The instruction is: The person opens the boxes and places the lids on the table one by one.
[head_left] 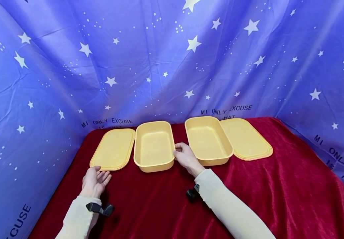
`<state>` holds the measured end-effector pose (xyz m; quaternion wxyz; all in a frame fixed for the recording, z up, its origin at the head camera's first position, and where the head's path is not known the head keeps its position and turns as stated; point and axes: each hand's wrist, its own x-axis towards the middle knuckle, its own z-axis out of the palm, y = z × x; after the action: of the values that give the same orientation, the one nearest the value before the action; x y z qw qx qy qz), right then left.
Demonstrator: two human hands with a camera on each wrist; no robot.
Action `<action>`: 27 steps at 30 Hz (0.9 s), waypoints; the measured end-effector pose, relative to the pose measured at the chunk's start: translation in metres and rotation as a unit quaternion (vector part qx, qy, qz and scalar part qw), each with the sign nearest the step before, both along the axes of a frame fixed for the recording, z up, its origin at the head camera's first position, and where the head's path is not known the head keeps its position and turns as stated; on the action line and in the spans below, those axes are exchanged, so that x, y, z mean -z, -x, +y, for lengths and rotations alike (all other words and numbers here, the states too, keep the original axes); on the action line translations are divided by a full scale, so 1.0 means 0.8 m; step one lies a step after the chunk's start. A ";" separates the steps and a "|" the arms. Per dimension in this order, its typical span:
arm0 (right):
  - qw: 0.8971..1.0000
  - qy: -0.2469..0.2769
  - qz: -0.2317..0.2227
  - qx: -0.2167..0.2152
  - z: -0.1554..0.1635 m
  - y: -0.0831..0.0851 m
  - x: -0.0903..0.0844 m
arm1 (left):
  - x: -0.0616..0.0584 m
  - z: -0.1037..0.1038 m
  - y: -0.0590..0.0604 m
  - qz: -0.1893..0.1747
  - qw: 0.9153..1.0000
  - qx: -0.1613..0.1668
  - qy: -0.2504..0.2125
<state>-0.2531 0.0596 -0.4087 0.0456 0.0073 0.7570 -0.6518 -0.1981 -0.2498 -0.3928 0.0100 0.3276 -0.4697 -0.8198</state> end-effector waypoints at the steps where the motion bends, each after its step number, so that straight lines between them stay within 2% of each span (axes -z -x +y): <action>1: 1.000 0.000 0.001 0.000 0.000 0.000 0.000 | 0.000 0.000 -0.001 0.000 1.000 -0.001 0.001; 18: 1.000 -0.007 0.009 -0.002 0.000 -0.002 0.001 | -0.002 0.003 -0.004 0.016 1.000 0.008 -0.008; 27: 1.000 -0.015 0.006 -0.002 0.001 -0.003 -0.001 | 0.000 0.008 -0.004 0.019 1.000 0.002 0.023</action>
<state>-0.2509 0.0606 -0.4081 0.0418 0.0025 0.7670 -0.6402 -0.1948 -0.2437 -0.3925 0.0254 0.3106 -0.4887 -0.8149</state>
